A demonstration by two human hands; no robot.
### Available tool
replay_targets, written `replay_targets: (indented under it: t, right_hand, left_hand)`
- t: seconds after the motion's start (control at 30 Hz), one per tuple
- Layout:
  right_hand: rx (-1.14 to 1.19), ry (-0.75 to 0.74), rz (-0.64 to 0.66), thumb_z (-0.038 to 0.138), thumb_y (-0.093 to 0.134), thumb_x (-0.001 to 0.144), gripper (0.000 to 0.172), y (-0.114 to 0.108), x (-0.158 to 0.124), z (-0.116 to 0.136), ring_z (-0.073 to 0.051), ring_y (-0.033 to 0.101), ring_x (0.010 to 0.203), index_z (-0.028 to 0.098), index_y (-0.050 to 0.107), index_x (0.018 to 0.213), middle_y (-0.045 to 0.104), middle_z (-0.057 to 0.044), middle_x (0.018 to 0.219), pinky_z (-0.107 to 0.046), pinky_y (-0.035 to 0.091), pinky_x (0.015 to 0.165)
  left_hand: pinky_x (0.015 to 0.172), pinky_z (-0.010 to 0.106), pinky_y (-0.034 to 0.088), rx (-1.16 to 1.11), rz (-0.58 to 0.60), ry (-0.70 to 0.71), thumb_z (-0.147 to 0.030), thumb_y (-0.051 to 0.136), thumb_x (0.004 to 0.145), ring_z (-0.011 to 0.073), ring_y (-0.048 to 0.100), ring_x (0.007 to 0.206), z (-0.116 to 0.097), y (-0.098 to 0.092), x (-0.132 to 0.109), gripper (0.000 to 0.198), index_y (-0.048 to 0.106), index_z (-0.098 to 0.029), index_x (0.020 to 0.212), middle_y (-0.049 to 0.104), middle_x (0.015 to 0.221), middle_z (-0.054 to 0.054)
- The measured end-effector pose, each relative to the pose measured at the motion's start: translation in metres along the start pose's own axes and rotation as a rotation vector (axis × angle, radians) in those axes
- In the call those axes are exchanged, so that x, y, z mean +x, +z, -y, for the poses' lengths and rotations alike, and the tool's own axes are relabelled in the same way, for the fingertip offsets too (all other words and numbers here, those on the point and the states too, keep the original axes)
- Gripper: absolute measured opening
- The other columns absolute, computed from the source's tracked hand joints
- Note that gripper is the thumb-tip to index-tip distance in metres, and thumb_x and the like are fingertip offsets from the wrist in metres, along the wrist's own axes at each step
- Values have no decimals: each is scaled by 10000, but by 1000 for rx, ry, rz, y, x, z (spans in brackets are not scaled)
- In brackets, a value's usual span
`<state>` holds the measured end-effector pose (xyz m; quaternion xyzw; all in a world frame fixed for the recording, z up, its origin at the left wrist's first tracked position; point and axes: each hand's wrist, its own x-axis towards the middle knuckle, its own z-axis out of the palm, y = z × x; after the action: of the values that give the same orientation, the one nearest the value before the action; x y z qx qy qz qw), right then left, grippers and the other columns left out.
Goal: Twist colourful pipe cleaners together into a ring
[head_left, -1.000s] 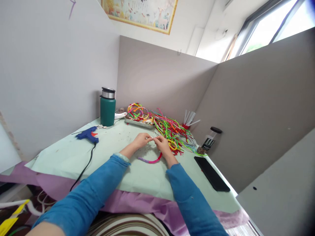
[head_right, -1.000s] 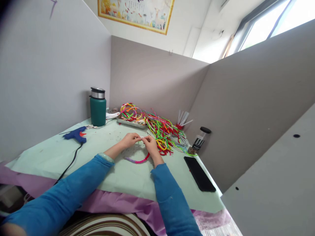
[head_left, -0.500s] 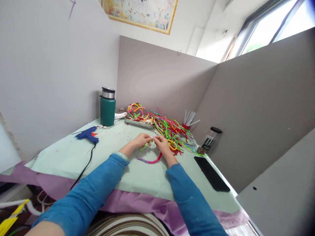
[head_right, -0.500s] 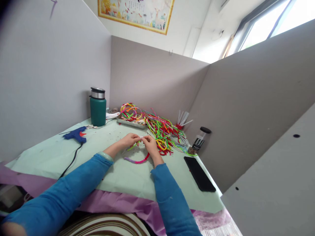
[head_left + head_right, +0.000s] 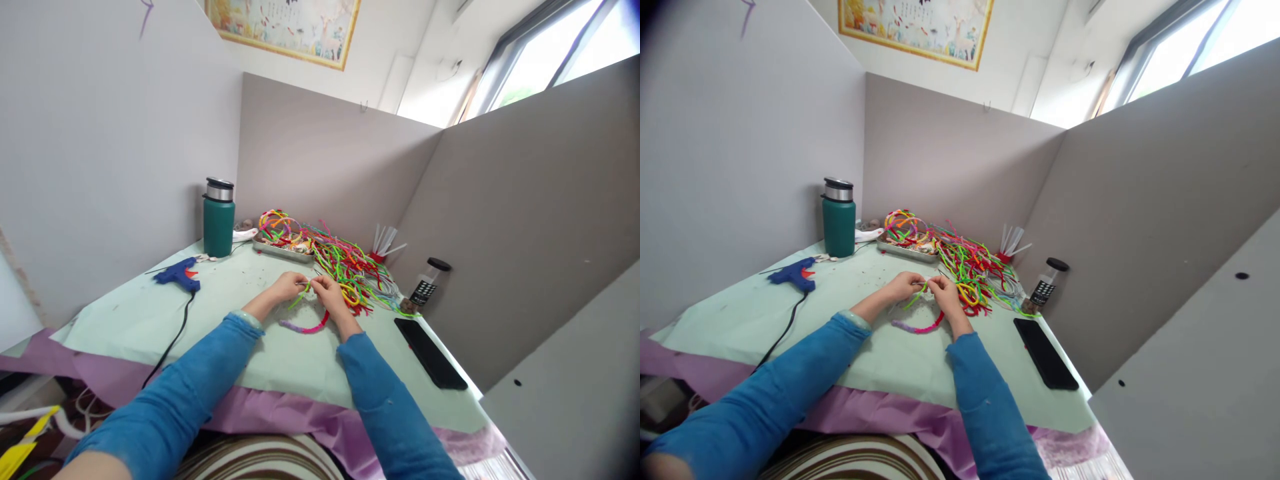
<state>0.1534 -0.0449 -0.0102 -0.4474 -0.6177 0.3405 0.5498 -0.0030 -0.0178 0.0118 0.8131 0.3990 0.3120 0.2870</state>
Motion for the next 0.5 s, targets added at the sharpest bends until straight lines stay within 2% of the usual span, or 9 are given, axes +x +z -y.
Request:
replay_targets:
  t: [0.1, 0.23, 0.37, 0.5]
  right_hand:
    - [5, -8, 7, 413, 579, 694, 243, 0, 1, -2, -85, 388, 495, 176, 570, 749, 469, 46, 556, -219, 304, 486]
    - [-12, -4, -2, 433, 583, 686, 262, 0, 1, -2, -92, 391, 501, 177, 564, 741, 473, 38, 558, -217, 301, 474]
    - [-12, -6, -13, 441, 583, 685, 266, 0, 0, -2, -92, 383, 494, 180, 561, 734, 477, 29, 564, -216, 296, 460]
    - [-11, -3, -6, 443, 556, 713, 262, 0, -1, 0, -85, 359, 474, 181, 554, 732, 458, 35, 559, -216, 291, 454]
  left_hand:
    - [609, 214, 395, 90, -59, 37, -231, 537, 700, 117, 521, 617, 3, 1, 2, 230, 694, -112, 820, 644, 694, 21]
    - [657, 217, 394, 138, -81, 80, -258, 537, 705, 140, 556, 707, 10, 4, 6, 246, 703, -130, 834, 676, 766, 27]
    - [644, 210, 387, 129, -84, 89, -282, 518, 727, 136, 553, 689, 12, 4, 7, 265, 709, -135, 836, 678, 748, 21]
    - [605, 204, 372, 94, -60, 81, -348, 499, 761, 129, 540, 644, 9, 2, 5, 304, 711, -131, 737, 663, 675, 23]
